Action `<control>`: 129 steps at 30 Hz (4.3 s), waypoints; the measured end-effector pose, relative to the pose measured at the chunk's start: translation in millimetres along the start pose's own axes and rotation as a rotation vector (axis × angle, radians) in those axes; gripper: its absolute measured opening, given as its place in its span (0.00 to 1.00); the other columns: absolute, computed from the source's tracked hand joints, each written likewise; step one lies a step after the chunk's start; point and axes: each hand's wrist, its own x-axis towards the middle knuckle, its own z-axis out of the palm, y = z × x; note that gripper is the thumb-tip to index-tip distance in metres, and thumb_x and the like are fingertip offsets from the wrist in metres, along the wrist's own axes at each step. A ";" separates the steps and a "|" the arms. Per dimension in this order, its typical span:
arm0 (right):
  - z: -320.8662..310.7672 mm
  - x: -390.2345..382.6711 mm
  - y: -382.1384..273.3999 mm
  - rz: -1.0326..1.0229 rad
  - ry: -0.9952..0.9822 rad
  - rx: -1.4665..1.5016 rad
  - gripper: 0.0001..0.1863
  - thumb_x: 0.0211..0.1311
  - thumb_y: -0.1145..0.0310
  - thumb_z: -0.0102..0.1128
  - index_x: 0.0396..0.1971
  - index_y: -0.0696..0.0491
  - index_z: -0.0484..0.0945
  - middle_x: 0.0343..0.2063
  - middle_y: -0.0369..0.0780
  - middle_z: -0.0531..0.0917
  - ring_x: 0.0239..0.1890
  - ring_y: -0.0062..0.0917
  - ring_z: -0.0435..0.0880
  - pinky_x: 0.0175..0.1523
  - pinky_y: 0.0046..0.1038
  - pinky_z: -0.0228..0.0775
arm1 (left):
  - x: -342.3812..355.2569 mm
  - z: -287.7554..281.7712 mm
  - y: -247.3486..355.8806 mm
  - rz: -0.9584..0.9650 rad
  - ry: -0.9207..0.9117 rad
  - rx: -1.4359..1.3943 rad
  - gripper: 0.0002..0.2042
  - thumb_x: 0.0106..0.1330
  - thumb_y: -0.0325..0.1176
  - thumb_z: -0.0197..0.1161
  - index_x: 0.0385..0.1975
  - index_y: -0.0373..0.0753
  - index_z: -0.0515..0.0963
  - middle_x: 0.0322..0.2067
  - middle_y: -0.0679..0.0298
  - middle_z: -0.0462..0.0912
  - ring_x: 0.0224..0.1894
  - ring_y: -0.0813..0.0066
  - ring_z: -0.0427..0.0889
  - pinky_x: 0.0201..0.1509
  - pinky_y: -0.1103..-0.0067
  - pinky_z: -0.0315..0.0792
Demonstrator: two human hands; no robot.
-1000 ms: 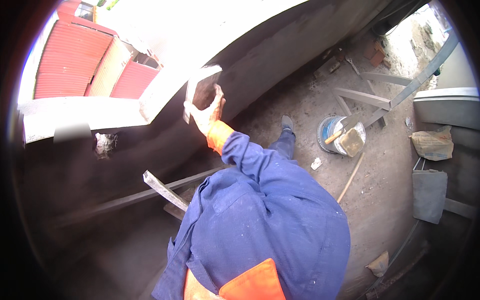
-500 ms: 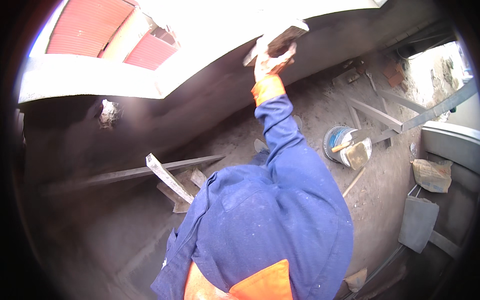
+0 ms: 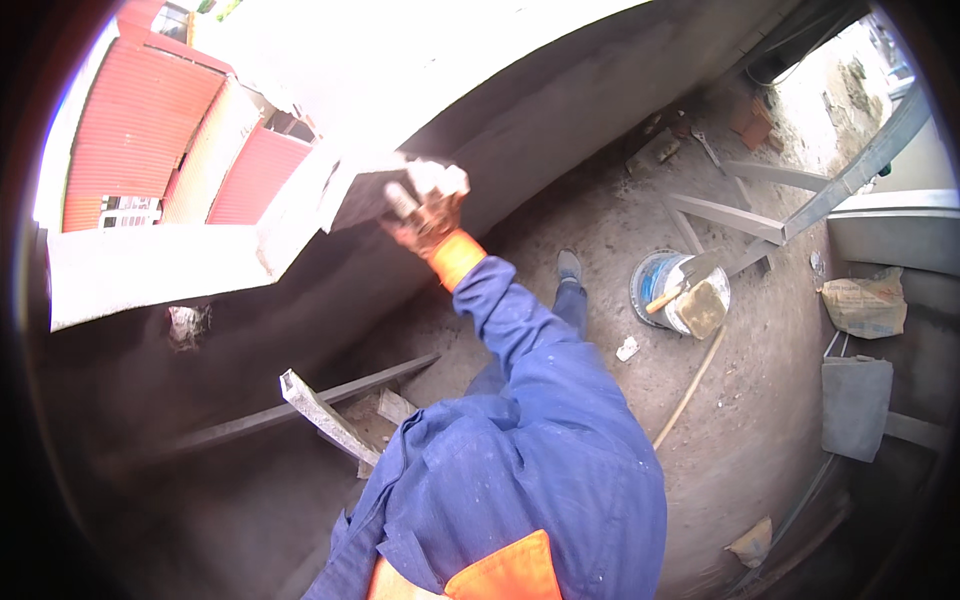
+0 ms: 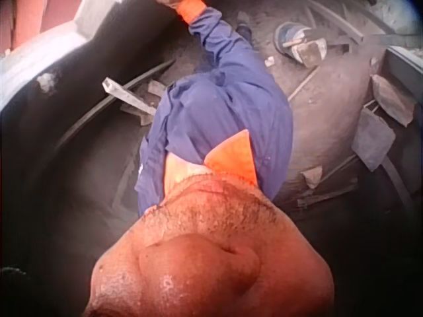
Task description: The person applies mortar to a concrete edge using a trowel and smooths it with a wooden block.
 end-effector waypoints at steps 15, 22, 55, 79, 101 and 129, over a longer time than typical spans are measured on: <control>-14.7 12.6 86.8 0.564 0.134 0.171 0.52 0.44 0.48 0.76 0.65 0.59 0.59 0.56 0.56 0.66 0.60 0.53 0.63 0.64 0.50 0.57 | 11.7 24.5 37.7 -0.004 -0.028 0.067 0.42 0.39 0.30 0.83 0.58 0.34 0.69 0.53 0.56 0.77 0.53 0.67 0.76 0.56 0.69 0.73; -33.8 58.9 174.8 0.400 0.200 -0.011 0.50 0.44 0.45 0.75 0.62 0.58 0.62 0.56 0.55 0.67 0.59 0.52 0.64 0.63 0.50 0.57 | 27.7 48.3 63.7 0.028 -0.041 0.073 0.42 0.39 0.30 0.83 0.58 0.34 0.69 0.53 0.56 0.77 0.53 0.67 0.76 0.56 0.69 0.73; -312.9 247.0 55.1 0.904 -0.558 0.518 0.39 0.52 0.64 0.70 0.65 0.53 0.64 0.48 0.42 0.79 0.49 0.25 0.78 0.56 0.29 0.70 | 210.1 112.8 192.0 0.103 0.685 -0.109 0.37 0.35 0.57 0.82 0.37 0.29 0.83 0.39 0.48 0.86 0.42 0.50 0.85 0.49 0.62 0.77; -365.4 194.4 90.8 0.976 -0.282 0.393 0.37 0.49 0.59 0.66 0.61 0.55 0.68 0.44 0.44 0.81 0.46 0.27 0.81 0.51 0.29 0.73 | 265.5 125.4 249.4 -0.214 0.478 -0.128 0.35 0.52 0.52 0.76 0.51 0.28 0.76 0.43 0.52 0.84 0.38 0.62 0.83 0.41 0.71 0.78; -296.6 206.3 176.3 1.164 -0.269 1.350 0.35 0.66 0.47 0.56 0.63 0.59 0.64 0.57 0.44 0.76 0.60 0.29 0.74 0.64 0.34 0.66 | -86.5 426.0 578.9 0.848 -0.732 -0.127 0.19 0.65 0.32 0.68 0.52 0.30 0.77 0.36 0.63 0.86 0.34 0.83 0.82 0.35 0.86 0.75; -221.3 265.8 200.2 1.534 -0.507 2.144 0.31 0.66 0.45 0.56 0.60 0.52 0.68 0.38 0.51 0.78 0.28 0.32 0.83 0.24 0.25 0.77 | -54.7 409.6 719.8 2.419 0.102 0.762 0.25 0.56 0.39 0.60 0.56 0.41 0.74 0.54 0.61 0.79 0.59 0.64 0.75 0.69 0.62 0.56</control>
